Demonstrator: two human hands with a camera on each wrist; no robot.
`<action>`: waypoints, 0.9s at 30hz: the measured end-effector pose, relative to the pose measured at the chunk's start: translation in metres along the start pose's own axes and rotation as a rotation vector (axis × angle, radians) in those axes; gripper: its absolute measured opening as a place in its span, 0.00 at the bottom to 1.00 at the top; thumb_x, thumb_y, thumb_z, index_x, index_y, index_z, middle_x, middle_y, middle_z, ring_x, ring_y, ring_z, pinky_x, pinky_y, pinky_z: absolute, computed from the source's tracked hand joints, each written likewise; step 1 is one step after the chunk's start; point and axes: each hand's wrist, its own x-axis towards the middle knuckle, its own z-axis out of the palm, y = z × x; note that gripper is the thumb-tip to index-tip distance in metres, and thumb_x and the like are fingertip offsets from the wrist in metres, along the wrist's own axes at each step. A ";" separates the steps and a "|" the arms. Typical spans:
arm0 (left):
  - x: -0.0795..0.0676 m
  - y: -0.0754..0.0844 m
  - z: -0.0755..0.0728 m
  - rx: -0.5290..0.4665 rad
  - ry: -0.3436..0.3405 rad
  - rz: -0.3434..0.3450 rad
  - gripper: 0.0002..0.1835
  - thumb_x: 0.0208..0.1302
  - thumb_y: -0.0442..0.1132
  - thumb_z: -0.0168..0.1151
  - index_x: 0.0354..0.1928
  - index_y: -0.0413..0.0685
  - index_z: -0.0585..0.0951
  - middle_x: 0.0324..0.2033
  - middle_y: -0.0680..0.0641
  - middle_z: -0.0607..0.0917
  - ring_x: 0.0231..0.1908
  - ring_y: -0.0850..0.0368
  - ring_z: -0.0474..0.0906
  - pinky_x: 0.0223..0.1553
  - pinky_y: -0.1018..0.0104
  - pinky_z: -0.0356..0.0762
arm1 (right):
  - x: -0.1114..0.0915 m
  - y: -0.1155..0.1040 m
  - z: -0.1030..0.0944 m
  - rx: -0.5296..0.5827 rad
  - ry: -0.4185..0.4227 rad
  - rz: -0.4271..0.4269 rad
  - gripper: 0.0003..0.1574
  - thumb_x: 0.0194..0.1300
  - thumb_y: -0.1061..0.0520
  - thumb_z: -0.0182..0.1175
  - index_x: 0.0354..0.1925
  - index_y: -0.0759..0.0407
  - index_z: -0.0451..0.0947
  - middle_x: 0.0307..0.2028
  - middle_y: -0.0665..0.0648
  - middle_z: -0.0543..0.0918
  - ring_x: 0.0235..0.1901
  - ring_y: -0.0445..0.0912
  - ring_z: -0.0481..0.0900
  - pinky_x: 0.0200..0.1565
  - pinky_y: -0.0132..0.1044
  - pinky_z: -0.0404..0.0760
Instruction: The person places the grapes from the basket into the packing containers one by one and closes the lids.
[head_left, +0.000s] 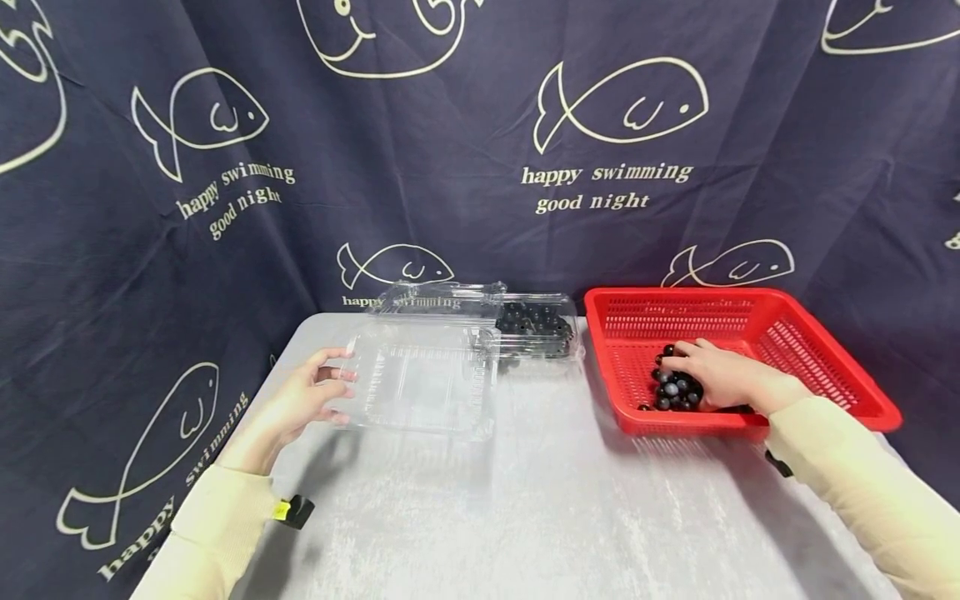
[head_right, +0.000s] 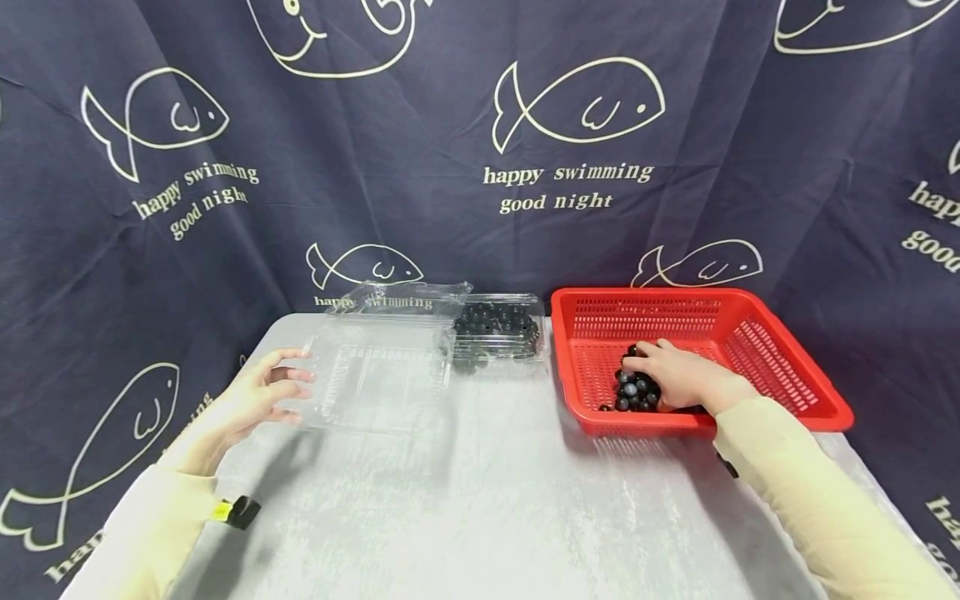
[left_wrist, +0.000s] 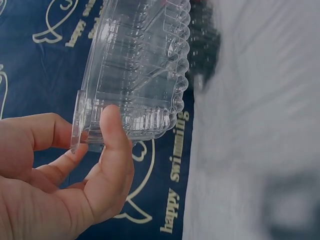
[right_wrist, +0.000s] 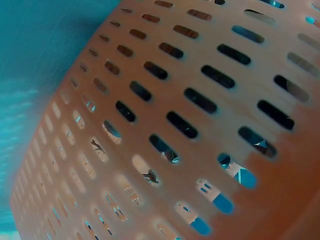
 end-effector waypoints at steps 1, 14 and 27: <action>0.001 0.001 0.003 -0.004 -0.003 0.000 0.29 0.63 0.28 0.47 0.67 0.40 0.57 0.53 0.29 0.69 0.42 0.51 0.75 0.32 0.57 0.84 | 0.000 0.000 0.000 0.000 0.006 -0.004 0.41 0.27 0.63 0.76 0.48 0.55 0.78 0.44 0.58 0.74 0.39 0.54 0.70 0.36 0.49 0.79; 0.008 0.010 0.054 -0.064 -0.062 -0.004 0.29 0.59 0.25 0.49 0.64 0.44 0.63 0.51 0.33 0.72 0.46 0.41 0.74 0.30 0.57 0.84 | 0.000 0.000 -0.001 0.033 0.064 -0.049 0.42 0.21 0.62 0.77 0.42 0.54 0.73 0.39 0.53 0.72 0.34 0.49 0.67 0.35 0.44 0.74; 0.012 0.008 0.087 -0.116 -0.116 0.000 0.30 0.57 0.24 0.50 0.64 0.43 0.63 0.51 0.32 0.72 0.39 0.50 0.75 0.28 0.57 0.84 | 0.002 0.000 -0.011 0.066 0.056 0.018 0.43 0.21 0.53 0.81 0.41 0.52 0.72 0.37 0.50 0.71 0.38 0.48 0.69 0.37 0.44 0.75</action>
